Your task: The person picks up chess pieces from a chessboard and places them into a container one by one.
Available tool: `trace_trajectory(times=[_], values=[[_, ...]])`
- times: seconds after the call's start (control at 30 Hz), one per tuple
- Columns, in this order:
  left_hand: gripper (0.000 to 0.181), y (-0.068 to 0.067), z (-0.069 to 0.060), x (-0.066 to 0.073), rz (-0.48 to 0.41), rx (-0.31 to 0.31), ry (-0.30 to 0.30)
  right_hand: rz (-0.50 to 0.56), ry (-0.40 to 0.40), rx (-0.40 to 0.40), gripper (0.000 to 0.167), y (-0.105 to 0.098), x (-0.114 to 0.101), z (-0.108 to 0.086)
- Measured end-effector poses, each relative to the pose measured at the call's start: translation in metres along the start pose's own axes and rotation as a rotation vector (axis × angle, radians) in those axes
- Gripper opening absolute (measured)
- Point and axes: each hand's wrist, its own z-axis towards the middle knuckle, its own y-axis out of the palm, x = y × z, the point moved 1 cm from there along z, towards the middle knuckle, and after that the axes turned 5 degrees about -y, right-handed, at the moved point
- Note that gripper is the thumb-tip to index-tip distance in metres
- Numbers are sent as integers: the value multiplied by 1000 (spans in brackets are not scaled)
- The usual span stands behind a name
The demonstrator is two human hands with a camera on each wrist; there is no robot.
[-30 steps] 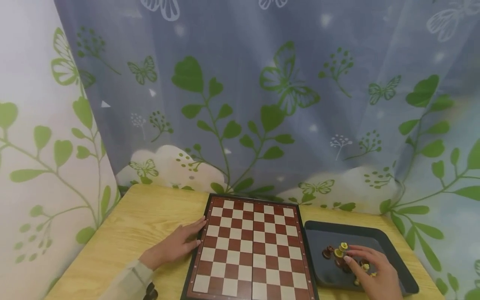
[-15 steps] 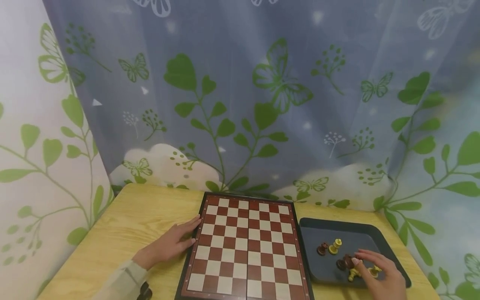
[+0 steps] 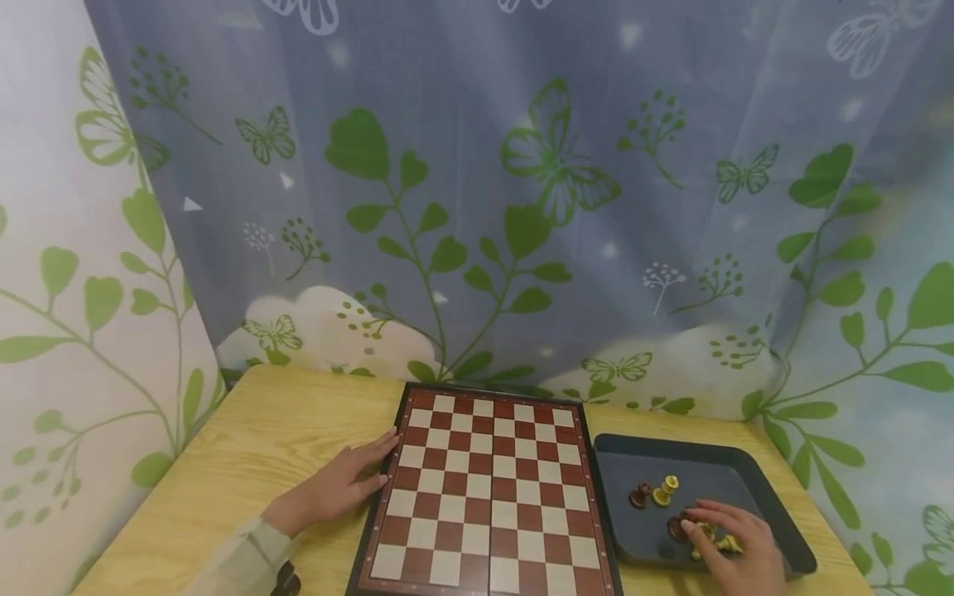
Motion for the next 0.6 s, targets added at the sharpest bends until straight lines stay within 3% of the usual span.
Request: trace_trajectory(times=[0.33, 0.6], values=[[60, -3, -1, -1, -10, 0, 2, -28, -12, -58, 15, 8, 2, -1], [60, -2, 1, 0, -19, 1, 18, -23, -186, 96, 29, 14, 9, 1]])
